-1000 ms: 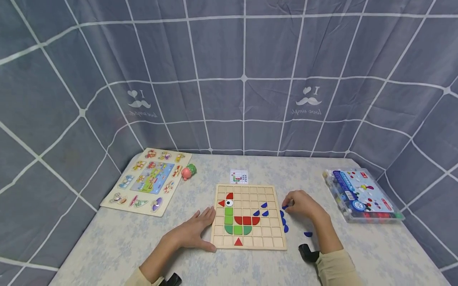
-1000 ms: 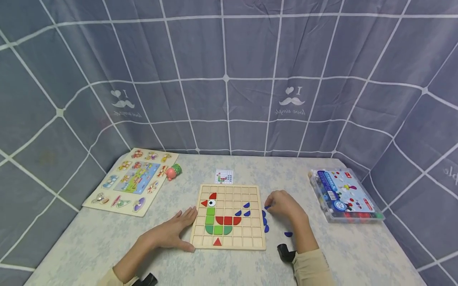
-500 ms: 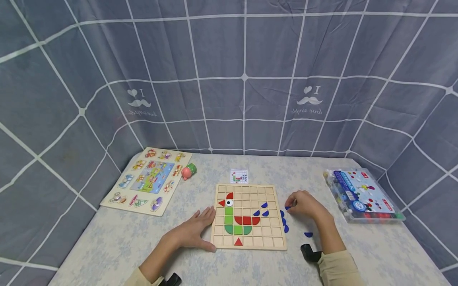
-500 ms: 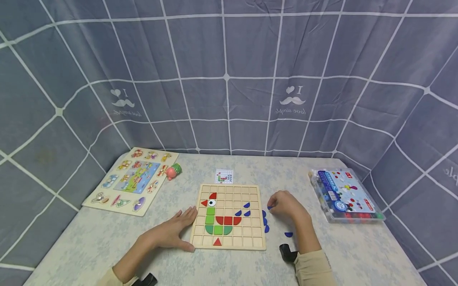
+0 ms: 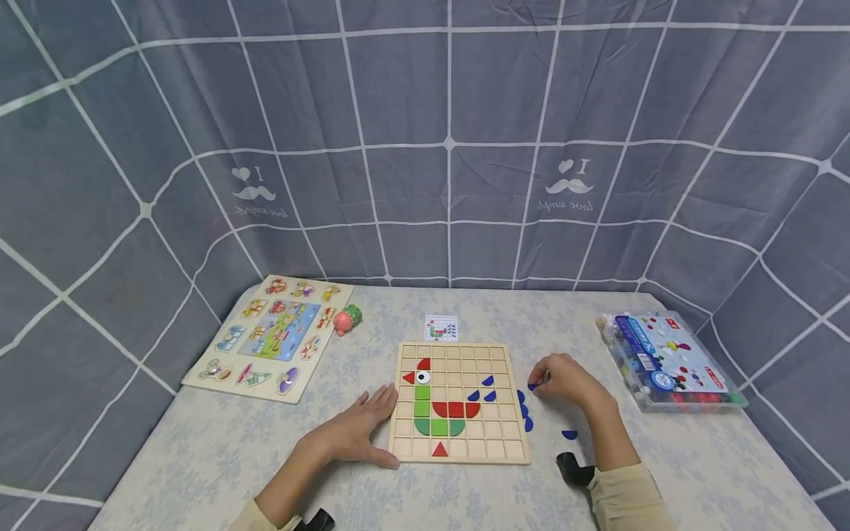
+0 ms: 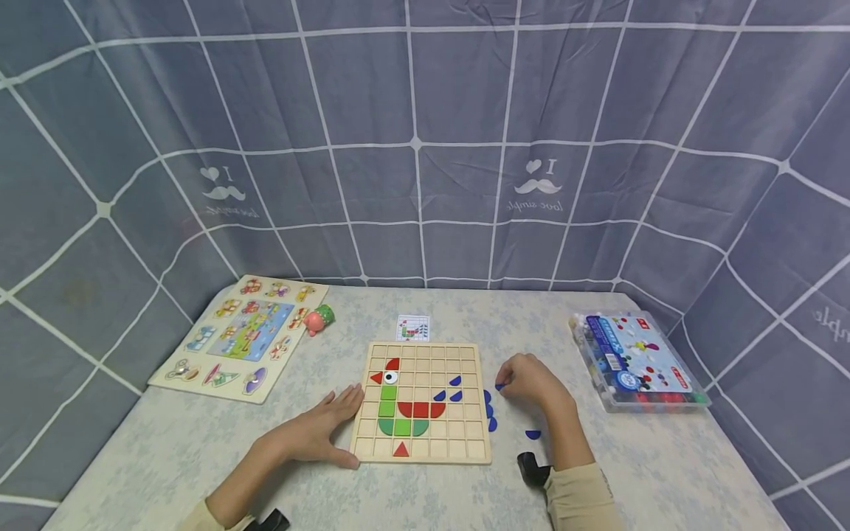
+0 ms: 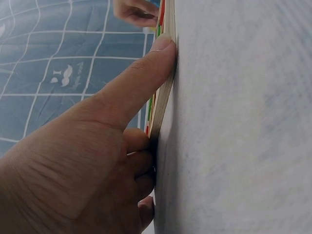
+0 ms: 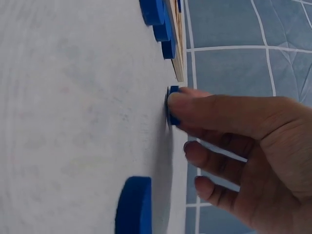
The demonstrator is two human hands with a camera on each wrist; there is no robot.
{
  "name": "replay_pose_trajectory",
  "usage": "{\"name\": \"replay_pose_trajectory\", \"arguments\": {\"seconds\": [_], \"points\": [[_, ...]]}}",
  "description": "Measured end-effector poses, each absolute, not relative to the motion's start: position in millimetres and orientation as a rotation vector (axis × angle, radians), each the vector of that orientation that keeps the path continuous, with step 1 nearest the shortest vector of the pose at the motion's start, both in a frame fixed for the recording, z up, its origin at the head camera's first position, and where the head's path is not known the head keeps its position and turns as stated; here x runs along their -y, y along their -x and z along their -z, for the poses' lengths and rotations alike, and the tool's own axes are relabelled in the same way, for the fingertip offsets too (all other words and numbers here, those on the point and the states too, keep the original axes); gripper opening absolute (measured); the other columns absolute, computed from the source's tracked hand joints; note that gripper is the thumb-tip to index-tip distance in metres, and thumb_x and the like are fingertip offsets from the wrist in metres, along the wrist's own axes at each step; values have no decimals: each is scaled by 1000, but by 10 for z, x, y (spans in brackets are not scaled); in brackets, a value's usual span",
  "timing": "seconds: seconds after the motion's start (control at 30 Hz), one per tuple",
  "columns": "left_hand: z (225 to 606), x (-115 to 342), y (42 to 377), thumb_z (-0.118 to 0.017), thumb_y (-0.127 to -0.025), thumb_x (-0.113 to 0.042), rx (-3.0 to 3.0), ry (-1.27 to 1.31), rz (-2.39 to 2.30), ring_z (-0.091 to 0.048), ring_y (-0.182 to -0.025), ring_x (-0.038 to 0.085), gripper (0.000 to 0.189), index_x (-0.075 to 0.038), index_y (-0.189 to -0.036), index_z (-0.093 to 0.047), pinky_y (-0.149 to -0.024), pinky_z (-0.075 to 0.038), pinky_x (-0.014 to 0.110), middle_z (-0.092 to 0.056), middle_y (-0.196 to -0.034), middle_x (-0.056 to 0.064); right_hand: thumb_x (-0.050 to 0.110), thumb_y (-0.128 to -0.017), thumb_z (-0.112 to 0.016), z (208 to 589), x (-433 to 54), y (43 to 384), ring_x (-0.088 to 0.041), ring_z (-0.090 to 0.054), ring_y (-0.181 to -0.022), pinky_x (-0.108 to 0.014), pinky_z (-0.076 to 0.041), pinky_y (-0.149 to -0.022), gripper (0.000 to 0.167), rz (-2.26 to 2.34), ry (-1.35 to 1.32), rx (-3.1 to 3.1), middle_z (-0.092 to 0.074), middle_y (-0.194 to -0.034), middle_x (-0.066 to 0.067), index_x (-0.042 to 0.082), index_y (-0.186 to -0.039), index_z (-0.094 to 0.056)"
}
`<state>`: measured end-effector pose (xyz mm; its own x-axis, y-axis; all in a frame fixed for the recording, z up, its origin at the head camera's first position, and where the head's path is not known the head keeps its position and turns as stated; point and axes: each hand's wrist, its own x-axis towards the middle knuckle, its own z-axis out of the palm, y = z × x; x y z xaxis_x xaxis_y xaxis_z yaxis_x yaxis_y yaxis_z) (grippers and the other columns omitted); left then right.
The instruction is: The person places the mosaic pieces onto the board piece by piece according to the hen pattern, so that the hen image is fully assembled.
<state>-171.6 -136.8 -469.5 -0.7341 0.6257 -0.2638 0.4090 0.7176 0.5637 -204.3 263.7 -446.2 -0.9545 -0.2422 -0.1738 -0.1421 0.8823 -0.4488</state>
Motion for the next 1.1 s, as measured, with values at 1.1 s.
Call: {"name": "replay_pose_trajectory", "arguments": {"seconds": [1.1], "points": [[4696, 1376, 1717, -79, -70, -58, -2495, -812, -668, -12, -153, 29, 116, 1, -153, -23, -124, -11, 53, -17, -163, 14, -1, -73, -81, 4344, -1812, 1739, -8, -62, -75, -25, -55, -67, 13, 509, 656, -2804, -72, -79, 4, 11, -75, -77]]}}
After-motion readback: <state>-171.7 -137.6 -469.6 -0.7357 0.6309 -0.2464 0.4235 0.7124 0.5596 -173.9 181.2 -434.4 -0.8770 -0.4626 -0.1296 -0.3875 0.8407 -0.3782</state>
